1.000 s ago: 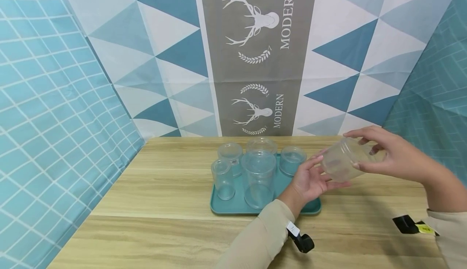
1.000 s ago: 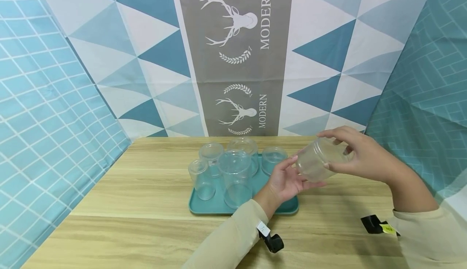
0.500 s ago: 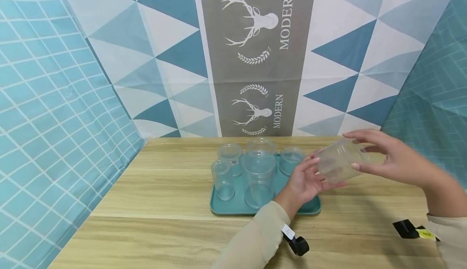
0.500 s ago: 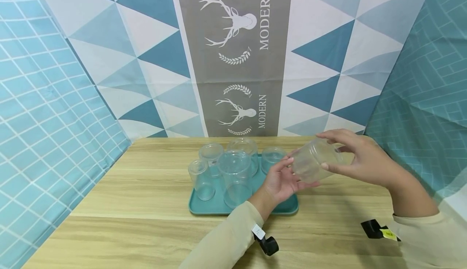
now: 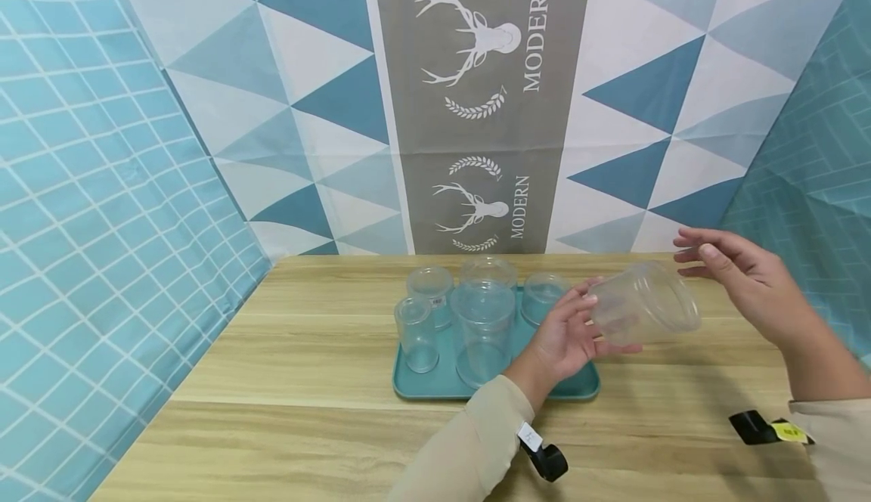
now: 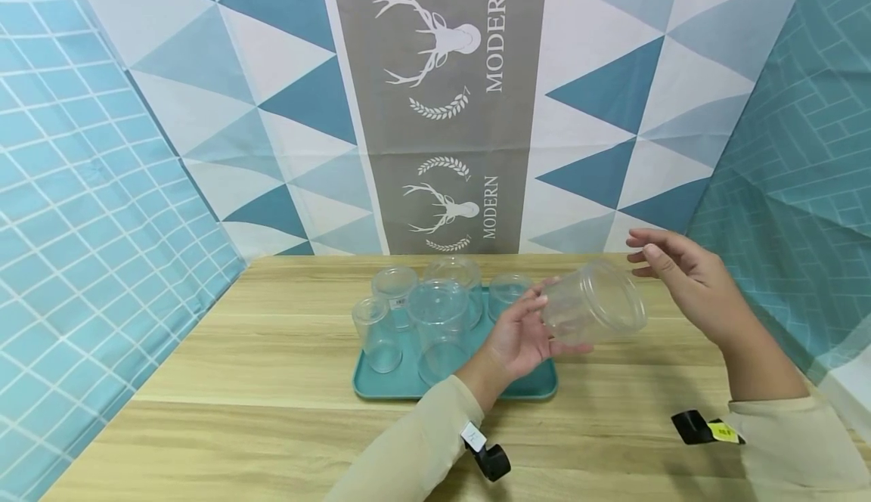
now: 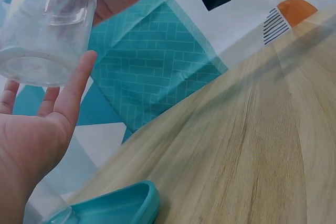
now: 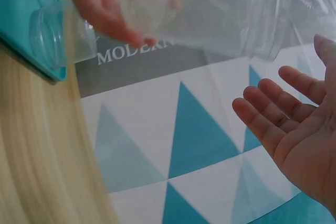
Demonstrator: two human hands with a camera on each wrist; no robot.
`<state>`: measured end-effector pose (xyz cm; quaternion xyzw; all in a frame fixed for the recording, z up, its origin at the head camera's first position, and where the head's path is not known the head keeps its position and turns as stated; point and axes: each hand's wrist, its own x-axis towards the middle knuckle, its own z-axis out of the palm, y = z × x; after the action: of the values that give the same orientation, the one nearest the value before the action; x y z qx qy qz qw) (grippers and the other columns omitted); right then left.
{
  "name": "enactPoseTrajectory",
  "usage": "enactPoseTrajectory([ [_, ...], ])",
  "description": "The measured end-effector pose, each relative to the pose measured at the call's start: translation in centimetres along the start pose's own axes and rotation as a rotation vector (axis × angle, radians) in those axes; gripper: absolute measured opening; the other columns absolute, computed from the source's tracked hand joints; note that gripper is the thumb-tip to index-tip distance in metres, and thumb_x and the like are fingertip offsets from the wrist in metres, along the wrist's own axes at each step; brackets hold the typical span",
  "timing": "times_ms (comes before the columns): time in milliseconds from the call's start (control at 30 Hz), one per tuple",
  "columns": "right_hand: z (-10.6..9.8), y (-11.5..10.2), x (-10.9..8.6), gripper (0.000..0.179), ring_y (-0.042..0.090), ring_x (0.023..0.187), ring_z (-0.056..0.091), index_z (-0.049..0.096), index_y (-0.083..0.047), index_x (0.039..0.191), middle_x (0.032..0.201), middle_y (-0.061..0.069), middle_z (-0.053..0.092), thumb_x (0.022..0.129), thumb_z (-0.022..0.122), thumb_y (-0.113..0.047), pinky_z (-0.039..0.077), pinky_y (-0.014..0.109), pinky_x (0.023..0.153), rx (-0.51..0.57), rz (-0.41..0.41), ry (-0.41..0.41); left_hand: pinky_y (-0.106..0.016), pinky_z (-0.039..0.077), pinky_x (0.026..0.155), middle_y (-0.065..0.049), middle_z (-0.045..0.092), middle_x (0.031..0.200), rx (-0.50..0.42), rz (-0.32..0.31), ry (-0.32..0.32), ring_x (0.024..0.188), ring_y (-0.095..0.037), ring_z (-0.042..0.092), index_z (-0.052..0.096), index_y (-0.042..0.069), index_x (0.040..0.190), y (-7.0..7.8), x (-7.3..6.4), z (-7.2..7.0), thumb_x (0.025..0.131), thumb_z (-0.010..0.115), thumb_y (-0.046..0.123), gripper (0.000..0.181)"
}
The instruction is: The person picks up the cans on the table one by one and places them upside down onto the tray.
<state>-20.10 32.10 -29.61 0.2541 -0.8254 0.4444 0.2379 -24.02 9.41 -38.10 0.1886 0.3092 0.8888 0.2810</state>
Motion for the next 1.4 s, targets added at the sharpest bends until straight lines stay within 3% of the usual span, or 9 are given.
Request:
enactPoseTrajectory([
  [300,0.8,1.6,-0.5,0.030,0.003,0.094,0.059,0.057,-0.003,0.130,0.110,-0.010,0.062,0.102,0.046,-0.004,0.048,0.010,0.076,0.011,0.128,0.024,-0.072,0.037,0.087,-0.006,0.058,0.128,0.093,0.036,0.034,0.106,-0.024,0.062,0.059,0.019,0.125,0.8,-0.7,0.8,0.090,0.057,0.014,0.036],
  [533,1.8,3.2,-0.8,0.034,-0.002,0.088,0.055,0.052,-0.001,0.134,0.111,-0.016,0.055,0.101,0.051,-0.006,0.050,0.017,0.066,-0.118,0.145,-0.096,-0.071,0.040,0.083,-0.005,0.060,0.122,0.170,0.071,0.078,0.103,-0.022,0.062,0.056,0.010,0.134,1.7,-1.3,1.1,0.090,0.060,0.008,0.044],
  [667,2.6,4.0,-0.8,0.037,-0.001,0.087,0.054,0.050,0.005,0.134,0.112,0.001,0.056,0.098,0.054,-0.006,0.053,0.028,0.059,-0.141,0.195,-0.164,-0.067,0.046,0.079,-0.004,0.059,0.115,0.234,0.092,0.108,0.099,-0.019,0.061,0.055,0.006,0.135,2.0,-1.6,1.4,0.089,0.060,0.004,0.046],
  [767,3.0,4.4,-0.8,0.040,0.001,0.086,0.056,0.050,0.008,0.133,0.114,0.020,0.058,0.095,0.058,-0.004,0.054,0.031,0.060,-0.119,0.227,-0.214,-0.052,0.057,0.069,-0.004,0.061,0.113,0.338,0.120,0.153,0.095,-0.018,0.062,0.059,0.006,0.133,2.3,-1.9,1.7,0.088,0.063,0.004,0.045],
  [867,3.2,4.7,-0.7,0.044,0.007,0.089,0.058,0.051,0.010,0.130,0.114,0.027,0.060,0.090,0.065,-0.004,0.053,0.031,0.063,-0.151,0.244,-0.252,-0.036,0.058,0.059,-0.002,0.063,0.114,0.445,0.138,0.200,0.092,-0.017,0.064,0.065,0.011,0.126,2.6,-2.2,2.2,0.087,0.066,0.004,0.040],
  [933,3.2,5.0,-0.8,0.046,0.011,0.090,0.059,0.053,0.011,0.127,0.112,0.027,0.062,0.087,0.069,-0.004,0.052,0.031,0.066,-0.184,0.242,-0.262,-0.031,0.057,0.057,0.000,0.064,0.112,0.485,0.139,0.213,0.091,-0.017,0.065,0.068,0.014,0.123,2.8,-2.4,2.5,0.086,0.068,0.003,0.039],
  [1133,3.6,5.7,-1.1,0.046,0.025,0.094,0.058,0.056,0.009,0.123,0.111,0.024,0.063,0.084,0.073,-0.006,0.050,0.036,0.070,-0.236,0.249,-0.286,-0.031,0.057,0.057,0.005,0.064,0.110,0.585,0.144,0.224,0.087,-0.013,0.066,0.070,0.020,0.119,3.1,-2.7,2.7,0.083,0.071,0.001,0.041],
  [1400,4.1,6.0,-1.1,0.039,0.036,0.100,0.059,0.060,0.008,0.118,0.111,0.021,0.064,0.083,0.073,-0.002,0.050,0.044,0.076,-0.266,0.169,-0.349,-0.028,0.056,0.061,0.019,0.059,0.108,0.890,0.153,0.295,0.092,-0.007,0.057,0.072,0.035,0.110,3.6,-3.6,3.5,0.077,0.081,0.012,0.042],
])
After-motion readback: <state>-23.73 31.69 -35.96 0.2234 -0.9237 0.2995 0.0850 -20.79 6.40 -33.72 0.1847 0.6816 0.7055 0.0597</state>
